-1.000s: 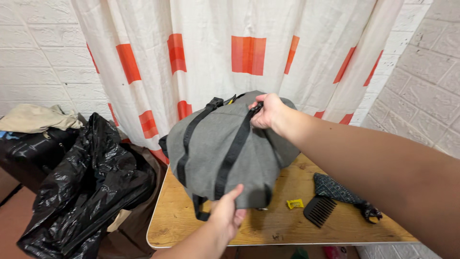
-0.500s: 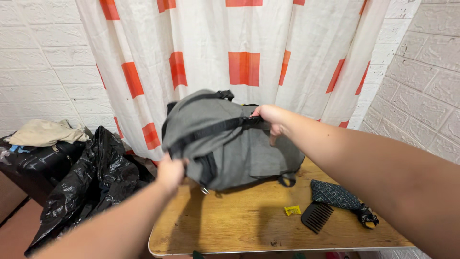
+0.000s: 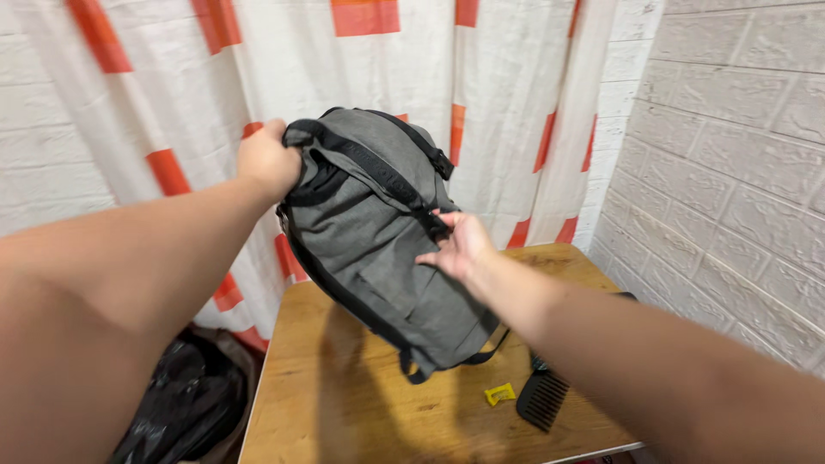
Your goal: The person places a plastic-wrapped item into a gray backpack and secures the roll-top closure. They then open a black zippered wallet, remove several cards one by one, and place them back into the wallet slots before zipping it closed. Finally, they place a comb into a side pocket of the backpack.
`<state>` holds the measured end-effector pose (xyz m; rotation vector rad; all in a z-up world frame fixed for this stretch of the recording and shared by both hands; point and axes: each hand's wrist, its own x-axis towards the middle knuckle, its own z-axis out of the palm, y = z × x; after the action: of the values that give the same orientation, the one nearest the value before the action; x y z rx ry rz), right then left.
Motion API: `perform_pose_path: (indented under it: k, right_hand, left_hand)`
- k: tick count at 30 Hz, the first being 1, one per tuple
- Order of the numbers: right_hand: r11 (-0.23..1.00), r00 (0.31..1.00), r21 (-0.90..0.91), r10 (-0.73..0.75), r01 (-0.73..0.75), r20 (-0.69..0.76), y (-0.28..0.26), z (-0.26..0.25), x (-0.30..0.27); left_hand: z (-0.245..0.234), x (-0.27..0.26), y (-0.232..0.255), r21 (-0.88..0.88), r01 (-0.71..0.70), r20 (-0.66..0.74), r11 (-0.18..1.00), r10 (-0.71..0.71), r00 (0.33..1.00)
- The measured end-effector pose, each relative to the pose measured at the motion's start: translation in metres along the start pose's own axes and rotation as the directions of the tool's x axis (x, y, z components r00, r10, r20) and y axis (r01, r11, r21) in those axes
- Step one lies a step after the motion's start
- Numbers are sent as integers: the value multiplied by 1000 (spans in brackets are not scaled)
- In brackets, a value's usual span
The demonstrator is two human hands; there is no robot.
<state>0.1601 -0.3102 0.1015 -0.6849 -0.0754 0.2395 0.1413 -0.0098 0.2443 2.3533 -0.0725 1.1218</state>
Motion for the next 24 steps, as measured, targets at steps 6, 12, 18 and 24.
perform_pose_path:
  k: [6, 12, 18, 24]
  right_hand:
    - [955, 991, 275, -82, 109, -106, 14, -24, -7]
    - [853, 962, 477, -96, 212, -255, 8, -56, -25]
    - [833, 946, 509, -50, 217, -322, -2, -74, -34]
    - [882, 969, 440, -62, 166, -240, 14, -70, -9]
  left_hand:
    - [41, 31, 56, 73, -173, 5, 982, 173, 985]
    - [69, 21, 121, -131, -194, 84, 972, 206, 975]
    - [86, -85, 143, -180, -235, -116, 955, 217, 969]
    - [140, -204, 96, -339, 356, 249, 871, -282, 927]
